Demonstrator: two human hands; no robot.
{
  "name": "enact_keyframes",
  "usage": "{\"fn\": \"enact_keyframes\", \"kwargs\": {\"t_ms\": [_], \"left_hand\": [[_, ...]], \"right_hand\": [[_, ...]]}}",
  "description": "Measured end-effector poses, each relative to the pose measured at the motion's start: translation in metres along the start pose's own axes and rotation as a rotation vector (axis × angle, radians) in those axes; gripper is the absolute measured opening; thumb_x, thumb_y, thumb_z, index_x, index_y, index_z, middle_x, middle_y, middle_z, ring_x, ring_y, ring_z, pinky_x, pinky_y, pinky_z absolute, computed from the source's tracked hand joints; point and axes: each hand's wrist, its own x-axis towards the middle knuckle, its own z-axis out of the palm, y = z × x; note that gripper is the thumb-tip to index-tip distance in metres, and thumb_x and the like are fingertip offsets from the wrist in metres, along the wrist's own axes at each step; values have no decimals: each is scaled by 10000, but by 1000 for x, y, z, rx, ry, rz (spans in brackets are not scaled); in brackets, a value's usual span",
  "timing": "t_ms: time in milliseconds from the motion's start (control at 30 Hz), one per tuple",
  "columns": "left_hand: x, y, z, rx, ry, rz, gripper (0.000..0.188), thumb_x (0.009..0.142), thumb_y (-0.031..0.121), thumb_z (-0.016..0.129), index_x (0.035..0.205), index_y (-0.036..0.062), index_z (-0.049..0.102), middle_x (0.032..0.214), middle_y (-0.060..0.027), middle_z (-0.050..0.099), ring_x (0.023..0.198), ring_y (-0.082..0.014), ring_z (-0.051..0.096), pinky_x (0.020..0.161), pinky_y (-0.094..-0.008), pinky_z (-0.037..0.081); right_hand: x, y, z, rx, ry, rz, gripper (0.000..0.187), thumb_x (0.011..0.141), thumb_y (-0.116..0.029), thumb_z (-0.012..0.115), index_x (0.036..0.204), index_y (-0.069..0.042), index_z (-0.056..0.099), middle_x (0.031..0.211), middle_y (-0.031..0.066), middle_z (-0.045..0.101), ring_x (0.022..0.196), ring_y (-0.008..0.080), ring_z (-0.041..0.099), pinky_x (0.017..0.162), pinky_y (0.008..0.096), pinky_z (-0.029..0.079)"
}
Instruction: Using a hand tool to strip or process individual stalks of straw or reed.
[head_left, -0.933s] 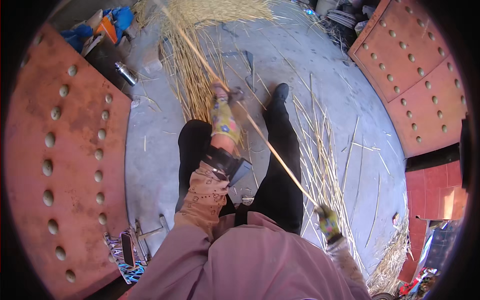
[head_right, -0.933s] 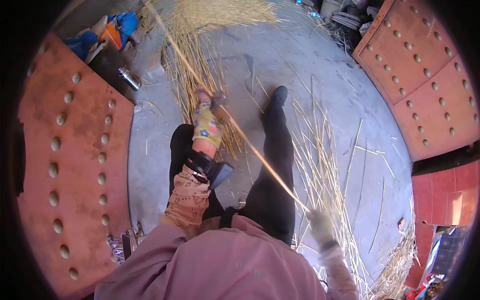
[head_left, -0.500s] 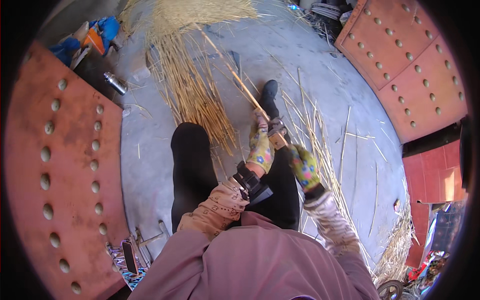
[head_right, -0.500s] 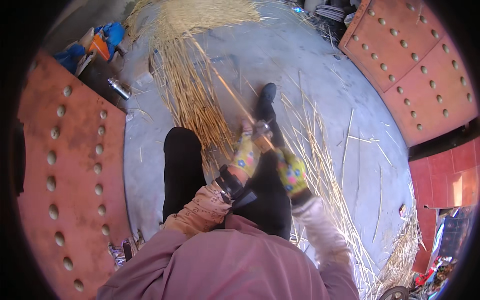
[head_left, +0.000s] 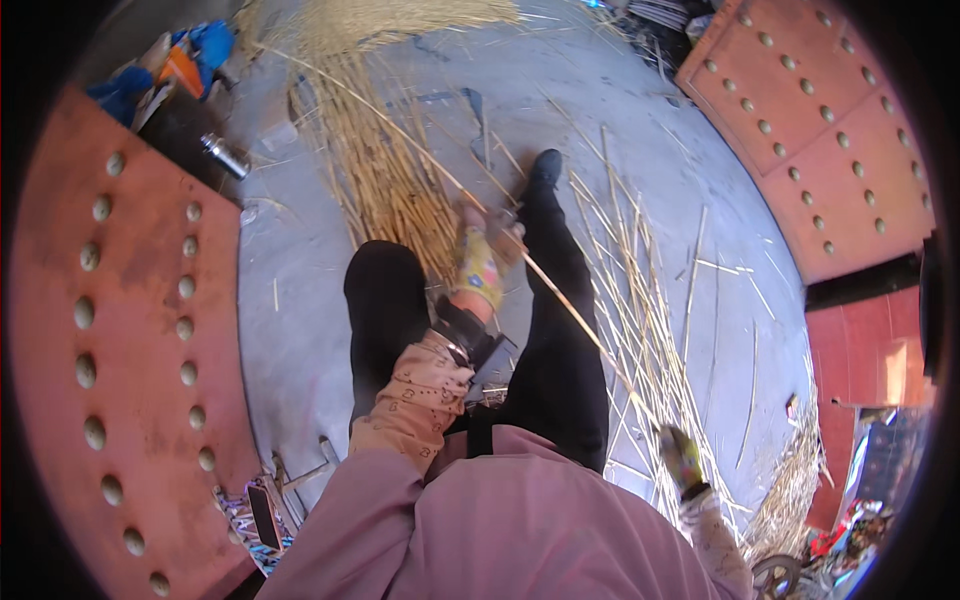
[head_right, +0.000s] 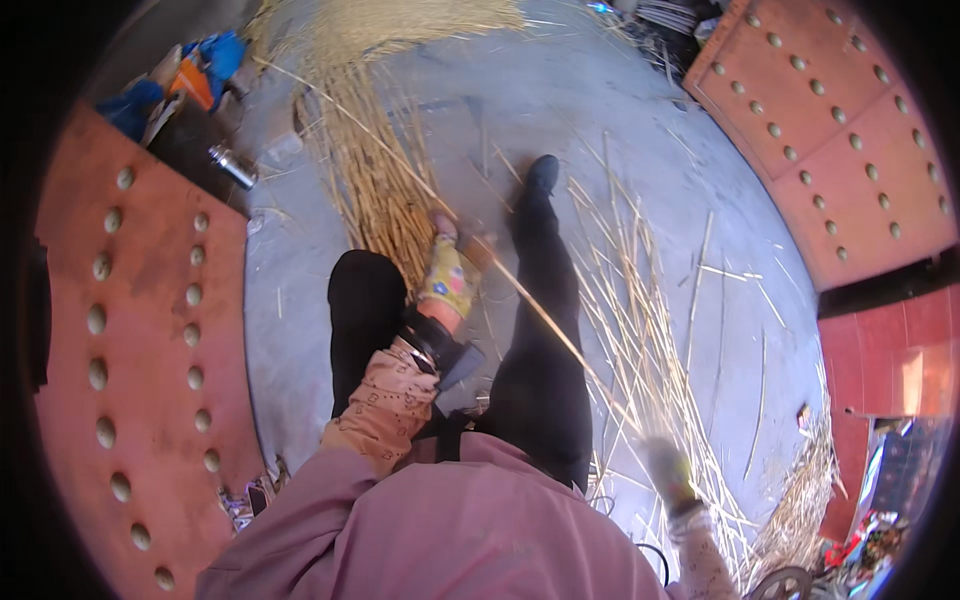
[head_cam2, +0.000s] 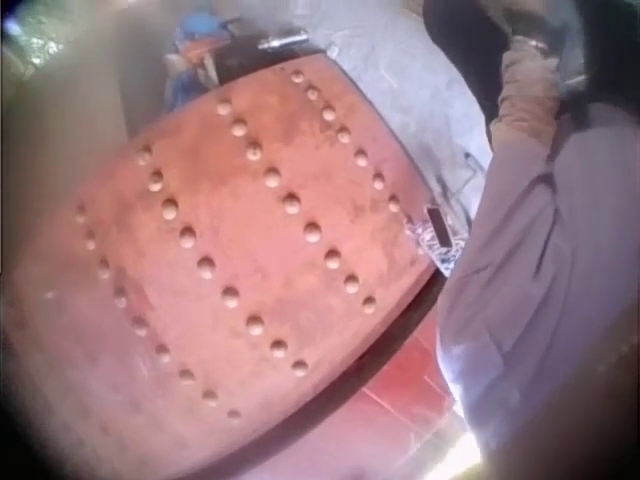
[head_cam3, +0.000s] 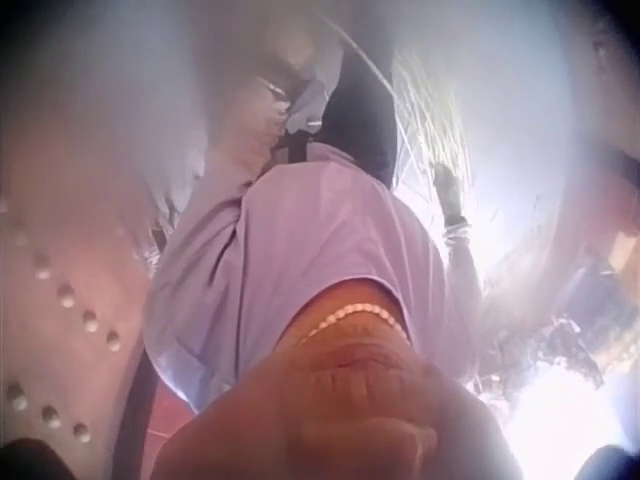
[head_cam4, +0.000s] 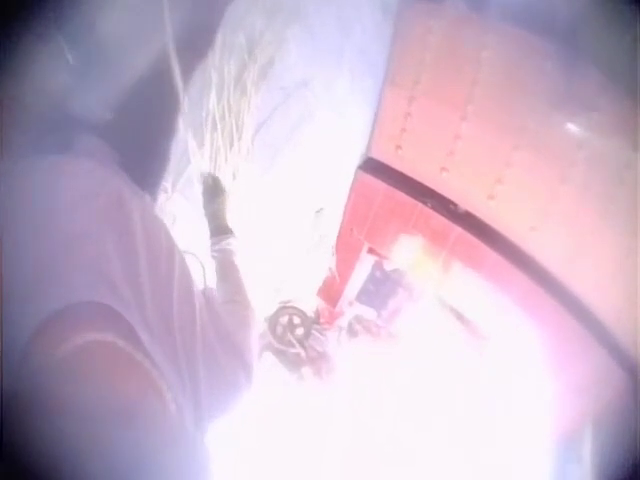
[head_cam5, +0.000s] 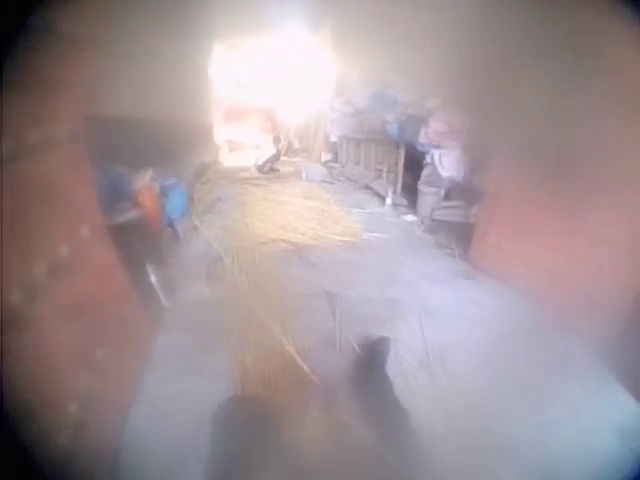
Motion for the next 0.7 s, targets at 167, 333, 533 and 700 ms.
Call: {"fn": "enact_keyframes", "kwargs": {"t_ms": [167, 333, 533, 700], "left_hand": [[-25, -80, 9, -187, -216, -155, 358, 812, 385, 497, 999, 96, 398, 819, -50, 516, 667, -208, 539, 557, -329, 468], [3, -28, 7, -123, 4, -283, 414, 778, 482, 495, 957, 112, 441, 819, -35, 516, 683, -196, 550, 569, -312, 474], [32, 8, -37, 29, 98, 16, 554, 727, 538, 514, 1033, 80, 454, 890, -92, 549, 786, -234, 566, 688, -327, 480], [6, -53, -24, -31, -59, -194, 357, 798, 463, 477, 977, 157, 438, 882, -37, 518, 659, -189, 540, 519, -266, 458]], "right_hand": [[104, -158, 26, 125, 31, 21, 202, 819, -181, 477, 919, -43, 584, 673, 126, 579, 602, 240, 554, 543, 323, 410], [72, -118, 43, 78, 186, -163, 207, 829, -188, 451, 776, -33, 578, 499, 54, 446, 456, 117, 409, 427, 284, 313], [-77, 30, 15, -25, -18, 219, 143, 786, -108, 422, 731, -57, 544, 691, 71, 535, 594, 160, 516, 534, 275, 414], [-26, -5, 33, 514, -29, 224, 261, 849, -258, 472, 879, -17, 567, 683, 28, 555, 592, 86, 502, 526, 203, 383]]}}
